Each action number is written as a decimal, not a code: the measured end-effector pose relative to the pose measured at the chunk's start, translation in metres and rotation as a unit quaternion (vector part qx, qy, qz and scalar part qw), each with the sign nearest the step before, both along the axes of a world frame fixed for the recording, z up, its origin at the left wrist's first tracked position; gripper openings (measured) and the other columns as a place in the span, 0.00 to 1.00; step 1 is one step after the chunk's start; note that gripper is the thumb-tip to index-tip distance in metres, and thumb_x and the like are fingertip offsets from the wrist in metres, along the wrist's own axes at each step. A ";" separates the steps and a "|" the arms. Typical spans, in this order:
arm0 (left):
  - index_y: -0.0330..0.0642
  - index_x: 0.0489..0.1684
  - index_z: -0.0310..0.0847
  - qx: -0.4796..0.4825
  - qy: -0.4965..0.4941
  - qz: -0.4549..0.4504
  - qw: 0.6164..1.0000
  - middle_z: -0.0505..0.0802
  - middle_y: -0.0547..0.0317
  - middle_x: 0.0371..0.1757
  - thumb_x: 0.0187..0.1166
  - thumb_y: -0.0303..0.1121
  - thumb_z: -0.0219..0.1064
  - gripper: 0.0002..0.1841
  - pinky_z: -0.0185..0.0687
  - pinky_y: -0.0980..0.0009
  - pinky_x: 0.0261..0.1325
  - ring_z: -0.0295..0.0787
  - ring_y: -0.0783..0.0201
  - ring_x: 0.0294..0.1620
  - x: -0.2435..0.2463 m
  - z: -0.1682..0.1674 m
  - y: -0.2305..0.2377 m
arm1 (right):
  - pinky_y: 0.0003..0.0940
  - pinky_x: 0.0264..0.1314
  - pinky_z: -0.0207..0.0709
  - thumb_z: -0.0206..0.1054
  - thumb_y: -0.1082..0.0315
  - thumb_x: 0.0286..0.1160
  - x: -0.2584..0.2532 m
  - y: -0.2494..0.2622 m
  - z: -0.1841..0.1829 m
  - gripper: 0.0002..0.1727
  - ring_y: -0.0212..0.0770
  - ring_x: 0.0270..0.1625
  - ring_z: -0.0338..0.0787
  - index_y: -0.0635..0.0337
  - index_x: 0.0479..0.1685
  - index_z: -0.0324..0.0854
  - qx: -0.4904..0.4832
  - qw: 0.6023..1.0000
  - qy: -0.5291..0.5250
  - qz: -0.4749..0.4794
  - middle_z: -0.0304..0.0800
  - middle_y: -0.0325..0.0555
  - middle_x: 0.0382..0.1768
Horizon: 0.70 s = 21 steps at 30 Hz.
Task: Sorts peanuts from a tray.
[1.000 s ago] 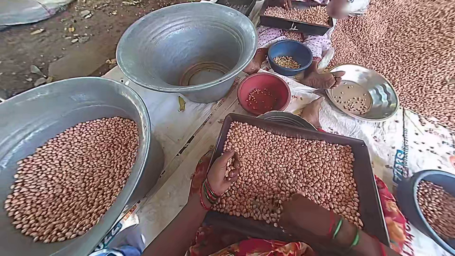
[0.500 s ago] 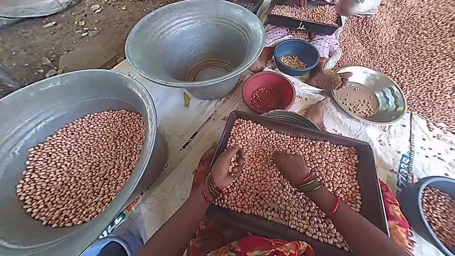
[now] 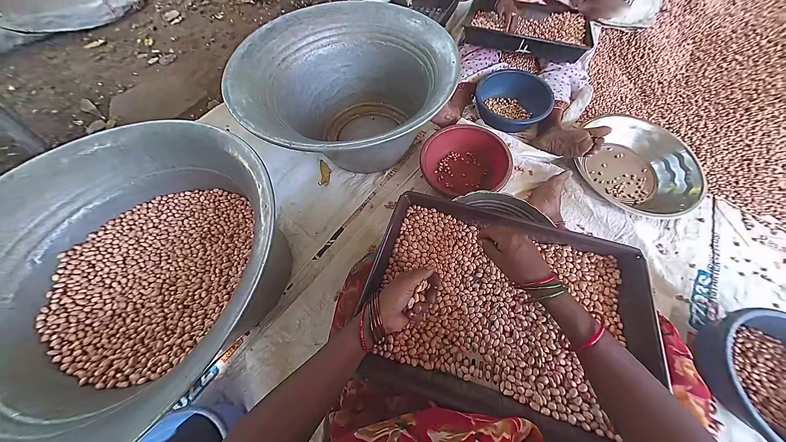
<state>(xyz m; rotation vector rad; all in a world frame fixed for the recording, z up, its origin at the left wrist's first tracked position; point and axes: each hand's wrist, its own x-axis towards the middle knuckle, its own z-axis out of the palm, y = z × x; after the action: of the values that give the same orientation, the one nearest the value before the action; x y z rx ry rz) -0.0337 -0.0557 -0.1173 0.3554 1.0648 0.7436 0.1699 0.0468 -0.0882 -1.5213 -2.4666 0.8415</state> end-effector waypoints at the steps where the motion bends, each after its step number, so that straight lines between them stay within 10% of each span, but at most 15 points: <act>1: 0.45 0.39 0.74 0.001 -0.002 0.011 1.000 0.78 0.70 0.16 0.97 0.42 0.36 0.22 0.56 0.87 0.10 0.61 0.82 0.07 0.000 0.001 0.000 | 0.63 0.69 0.75 0.54 0.71 0.89 -0.001 0.002 -0.004 0.18 0.66 0.65 0.89 0.71 0.60 0.87 -0.022 0.999 -0.036 0.009 0.90 0.68 0.60; 12: 0.45 0.36 0.74 0.002 -0.004 0.074 0.997 0.77 0.70 0.15 0.97 0.41 0.37 0.22 0.57 0.87 0.10 0.61 0.81 0.06 -0.002 0.007 0.002 | 0.67 0.64 0.74 0.50 0.69 0.90 -0.028 -0.008 -0.022 0.20 0.71 0.66 0.86 0.67 0.71 0.79 -0.072 0.972 -0.198 0.103 0.85 0.71 0.64; 21: 0.48 0.34 0.76 -0.013 -0.028 0.065 0.997 0.79 0.69 0.14 0.97 0.45 0.35 0.25 0.58 0.86 0.11 0.64 0.80 0.07 -0.003 0.003 0.001 | 0.51 0.46 0.87 0.64 0.72 0.78 -0.030 -0.067 0.010 0.12 0.57 0.42 0.95 0.71 0.48 0.90 -0.020 0.961 0.149 0.232 0.94 0.62 0.43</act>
<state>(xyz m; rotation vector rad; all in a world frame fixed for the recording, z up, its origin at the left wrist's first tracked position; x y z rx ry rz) -0.0368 -0.0548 -0.1147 0.2434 1.0518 0.8508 0.1401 -0.0207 -0.0779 -0.7481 -2.6092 1.0981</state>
